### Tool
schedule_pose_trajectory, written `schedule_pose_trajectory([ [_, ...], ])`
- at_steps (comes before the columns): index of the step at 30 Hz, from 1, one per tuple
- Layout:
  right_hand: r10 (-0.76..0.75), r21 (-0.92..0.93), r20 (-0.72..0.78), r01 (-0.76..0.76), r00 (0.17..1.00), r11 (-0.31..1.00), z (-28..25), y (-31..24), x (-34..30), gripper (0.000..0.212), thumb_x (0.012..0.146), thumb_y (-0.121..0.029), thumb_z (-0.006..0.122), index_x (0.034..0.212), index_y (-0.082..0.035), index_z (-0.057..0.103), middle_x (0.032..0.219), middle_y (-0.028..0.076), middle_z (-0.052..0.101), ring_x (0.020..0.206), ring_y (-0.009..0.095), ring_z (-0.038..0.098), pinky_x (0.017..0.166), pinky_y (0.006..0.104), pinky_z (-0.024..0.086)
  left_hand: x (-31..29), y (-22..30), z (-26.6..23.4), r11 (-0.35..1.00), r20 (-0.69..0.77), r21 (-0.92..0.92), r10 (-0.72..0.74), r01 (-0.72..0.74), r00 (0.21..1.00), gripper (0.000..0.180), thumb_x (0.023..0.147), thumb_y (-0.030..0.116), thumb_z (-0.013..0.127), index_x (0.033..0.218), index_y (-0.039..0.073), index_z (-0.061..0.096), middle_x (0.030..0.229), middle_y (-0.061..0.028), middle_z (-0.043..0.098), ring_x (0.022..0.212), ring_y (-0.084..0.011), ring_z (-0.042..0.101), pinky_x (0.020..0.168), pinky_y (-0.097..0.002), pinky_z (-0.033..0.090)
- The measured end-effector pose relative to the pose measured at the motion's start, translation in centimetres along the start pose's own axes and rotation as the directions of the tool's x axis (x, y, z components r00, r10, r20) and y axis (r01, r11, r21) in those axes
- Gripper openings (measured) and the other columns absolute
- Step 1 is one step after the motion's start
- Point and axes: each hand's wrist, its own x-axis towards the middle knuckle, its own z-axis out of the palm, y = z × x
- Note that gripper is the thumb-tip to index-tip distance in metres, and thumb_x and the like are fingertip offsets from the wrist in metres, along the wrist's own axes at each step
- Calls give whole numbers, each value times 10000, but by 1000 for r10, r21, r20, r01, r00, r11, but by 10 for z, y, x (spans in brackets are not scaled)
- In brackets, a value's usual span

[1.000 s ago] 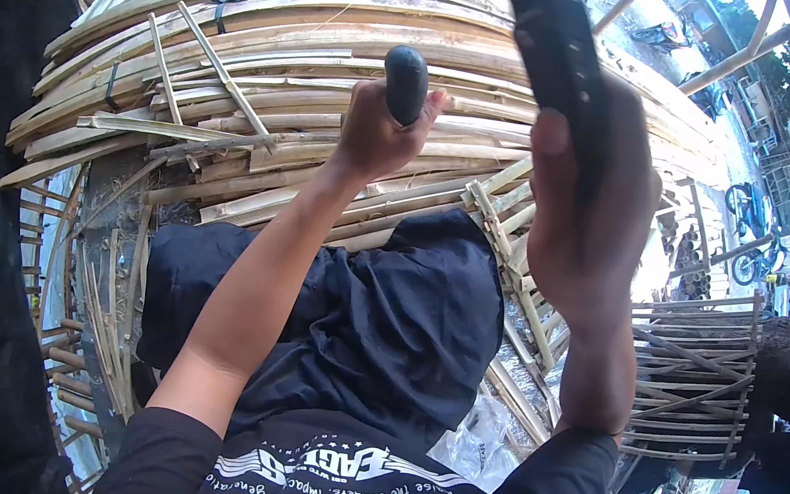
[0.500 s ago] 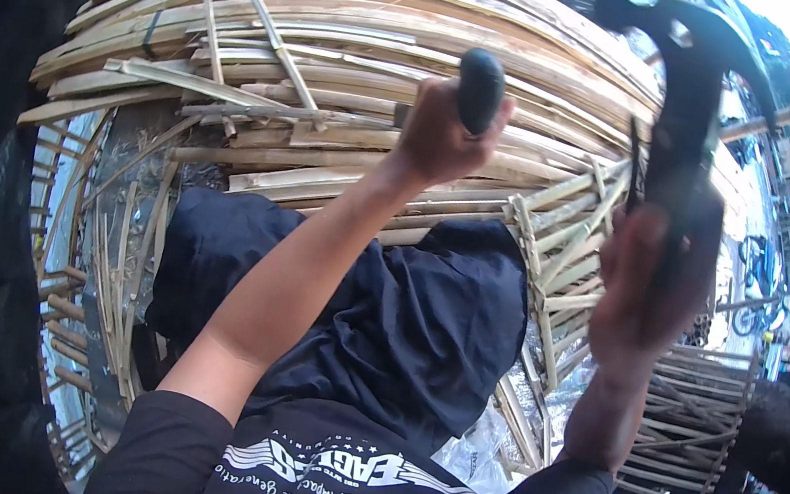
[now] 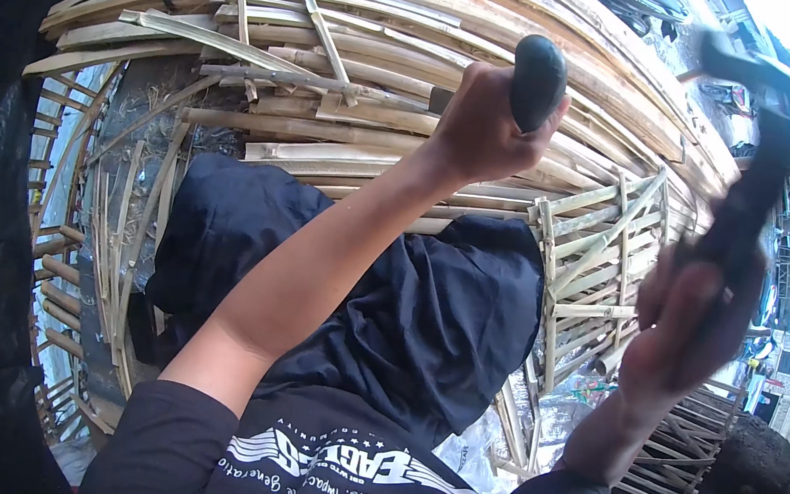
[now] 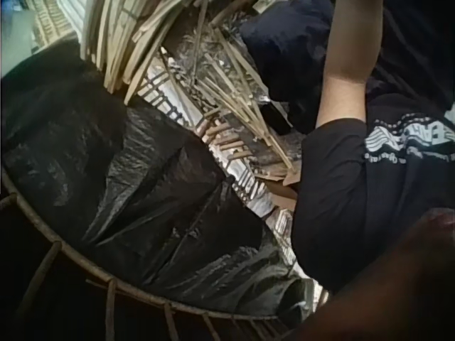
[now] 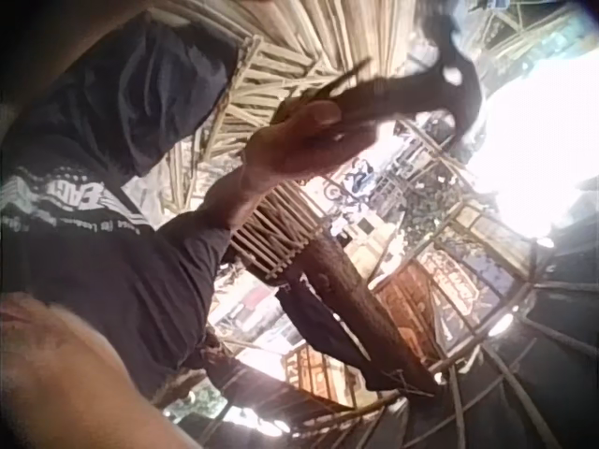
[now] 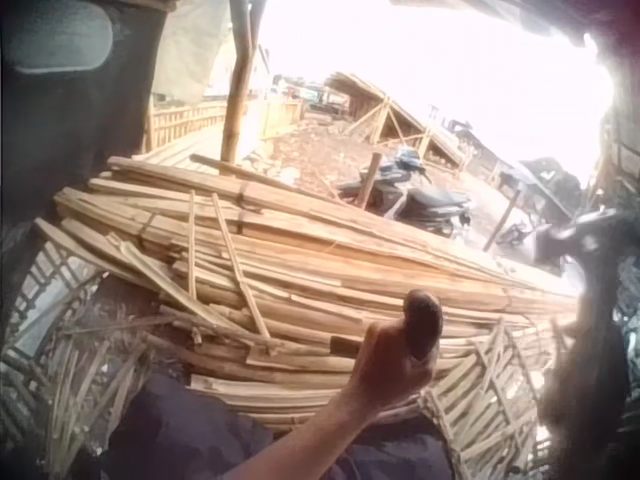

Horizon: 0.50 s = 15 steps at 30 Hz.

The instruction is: The person hammers a nail into a bamboo pole and trims bamboo strips with a machete while sitting on a pile of bamboo.

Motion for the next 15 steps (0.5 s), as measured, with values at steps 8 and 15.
schedule_pose_trajectory([
  [8, 28, -348, 276, 73, 961, 934, 3, -6, 6, 281, 1022, -223, 548, 1236, -42, 560, 747, -22, 528, 551, 29, 401, 477, 208, 302, -7, 3, 3, 999, 60, 25, -34, 33, 998, 70, 657, 105, 665, 670, 51, 622, 641, -180, 644, 622, -367, 665, 632, -425, 564],
  [15, 25, -423, 283, 101, 959, 901, 17, 6, 3, 251, 1036, -199, 537, 1186, 1, 547, 685, 2, 489, 510, 50, 424, 443, 231, 336, -11, 0, 3, 999, 64, 44, -31, 28, 997, 65, 666, 104, 662, 683, 48, 635, 658, -175, 652, 635, -363, 670, 651, -423, 571],
])
